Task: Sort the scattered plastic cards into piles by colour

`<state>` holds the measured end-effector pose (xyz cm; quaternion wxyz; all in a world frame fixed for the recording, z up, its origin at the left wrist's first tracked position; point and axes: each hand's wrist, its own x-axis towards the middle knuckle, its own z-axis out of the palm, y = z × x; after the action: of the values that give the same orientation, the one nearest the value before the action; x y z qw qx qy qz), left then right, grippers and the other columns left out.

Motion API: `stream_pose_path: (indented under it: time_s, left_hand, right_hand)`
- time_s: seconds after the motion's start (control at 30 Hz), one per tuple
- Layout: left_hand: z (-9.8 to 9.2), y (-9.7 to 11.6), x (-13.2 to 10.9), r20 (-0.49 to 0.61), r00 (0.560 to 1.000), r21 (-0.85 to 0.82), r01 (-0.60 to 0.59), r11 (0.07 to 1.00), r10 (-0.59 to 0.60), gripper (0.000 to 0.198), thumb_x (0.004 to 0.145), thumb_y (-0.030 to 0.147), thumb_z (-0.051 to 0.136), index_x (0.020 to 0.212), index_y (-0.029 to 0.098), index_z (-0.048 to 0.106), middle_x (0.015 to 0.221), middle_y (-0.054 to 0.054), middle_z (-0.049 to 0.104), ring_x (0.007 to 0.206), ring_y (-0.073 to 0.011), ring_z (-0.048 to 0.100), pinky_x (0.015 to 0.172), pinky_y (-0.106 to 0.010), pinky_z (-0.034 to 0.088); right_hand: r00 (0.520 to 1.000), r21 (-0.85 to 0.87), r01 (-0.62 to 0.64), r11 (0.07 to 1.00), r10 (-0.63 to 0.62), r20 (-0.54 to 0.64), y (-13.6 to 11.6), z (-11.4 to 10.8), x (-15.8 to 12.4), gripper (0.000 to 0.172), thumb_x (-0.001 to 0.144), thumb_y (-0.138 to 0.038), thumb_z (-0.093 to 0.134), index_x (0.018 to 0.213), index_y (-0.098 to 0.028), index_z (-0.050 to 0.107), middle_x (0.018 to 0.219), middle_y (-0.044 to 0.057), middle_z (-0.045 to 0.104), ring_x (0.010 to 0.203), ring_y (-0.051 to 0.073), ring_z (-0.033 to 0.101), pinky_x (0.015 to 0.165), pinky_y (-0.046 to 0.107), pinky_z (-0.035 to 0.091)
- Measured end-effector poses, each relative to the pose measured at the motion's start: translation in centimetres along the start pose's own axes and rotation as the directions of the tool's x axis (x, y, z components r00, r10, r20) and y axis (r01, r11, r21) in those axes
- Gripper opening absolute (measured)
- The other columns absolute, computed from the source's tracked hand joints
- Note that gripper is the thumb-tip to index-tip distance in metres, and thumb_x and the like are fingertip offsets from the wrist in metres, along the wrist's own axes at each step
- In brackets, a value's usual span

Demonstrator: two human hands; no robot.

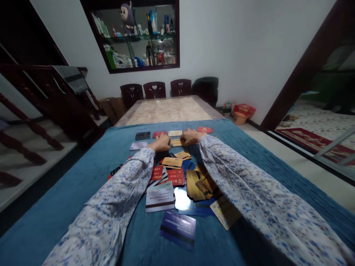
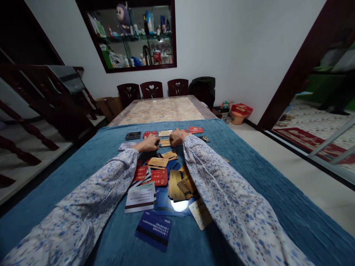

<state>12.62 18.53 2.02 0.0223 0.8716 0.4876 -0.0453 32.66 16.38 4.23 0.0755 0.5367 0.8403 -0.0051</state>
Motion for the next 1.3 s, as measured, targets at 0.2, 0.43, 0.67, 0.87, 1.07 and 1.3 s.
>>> stream_pose_path:
  time_s: [0.2,0.43,0.67,0.87,1.07,1.3]
  left_hand:
    - [-0.6,0.7,-0.8,-0.03,1.0,0.033,-0.004,0.999,0.005,0.022,0.079,0.022,0.066,0.099,0.017,0.073,0.124,-0.018,0.069,0.131,-0.041,0.048,0.11,-0.061,0.042]
    - [-0.9,0.9,-1.7,-0.06,0.998,0.076,-0.018,0.997,0.023,0.02,0.085,0.026,0.064,0.1,0.016,0.072,0.131,-0.019,0.064,0.132,-0.0392,0.047,0.112,-0.061,0.039]
    - [-1.5,1.6,-3.1,-0.105,0.993,0.088,-0.036,0.995,0.046,0.026,0.087,0.022,0.058,0.109,0.014,0.07,0.132,-0.021,0.061,0.135,-0.0386,0.046,0.109,-0.059,0.04]
    - [-2.3,2.9,-4.8,-0.169,0.984,0.093,-0.042,0.995,0.057,0.033,0.089,0.02,0.057,0.119,0.014,0.069,0.136,-0.022,0.061,0.135,-0.0401,0.046,0.108,-0.06,0.041]
    - [-2.4,4.5,-6.1,-0.195,0.977,0.059,-0.071,0.996,0.081,0.032,0.089,0.02,0.06,0.12,0.016,0.068,0.136,-0.019,0.061,0.138,-0.0389,0.044,0.107,-0.058,0.041]
    - [-2.3,6.3,-7.8,-0.205,0.973,0.024,-0.106,0.994,0.108,0.034,0.088,0.022,0.061,0.121,0.017,0.067,0.136,-0.018,0.06,0.137,-0.0382,0.042,0.107,-0.057,0.039]
  right_hand:
    - [0.999,-0.046,0.005,0.999,-0.006,-0.031,0.2,0.4,0.1,0.033,0.081,-0.033,0.067,0.111,-0.022,0.078,0.125,0.014,0.074,0.12,0.036,0.061,0.091,0.041,0.052]
    - [0.998,-0.061,0.014,0.998,-0.018,-0.067,0.3,-0.1,-1.3,0.038,0.09,-0.038,0.058,0.118,-0.018,0.075,0.133,0.018,0.07,0.124,0.038,0.056,0.094,0.048,0.049]
    - [0.994,-0.065,0.031,0.997,-0.038,-0.1,0.7,-1.1,-3.8,0.032,0.089,-0.03,0.062,0.116,-0.02,0.075,0.131,0.016,0.071,0.125,0.036,0.053,0.094,0.045,0.044]
    - [0.99,-0.063,0.044,0.997,-0.052,-0.13,1.1,-1.0,-5.7,0.036,0.089,-0.028,0.064,0.122,-0.022,0.076,0.132,0.014,0.071,0.124,0.036,0.051,0.089,0.043,0.041]
    - [0.988,-0.051,0.038,0.998,-0.046,-0.148,1.1,-1.3,-8.5,0.035,0.09,-0.023,0.063,0.123,-0.022,0.076,0.134,0.013,0.071,0.123,0.034,0.051,0.088,0.04,0.038]
    - [0.982,-0.049,0.049,0.998,-0.057,-0.18,1.6,-1.0,-11.9,0.031,0.092,-0.02,0.061,0.119,-0.021,0.076,0.127,0.013,0.072,0.125,0.033,0.049,0.089,0.039,0.036]
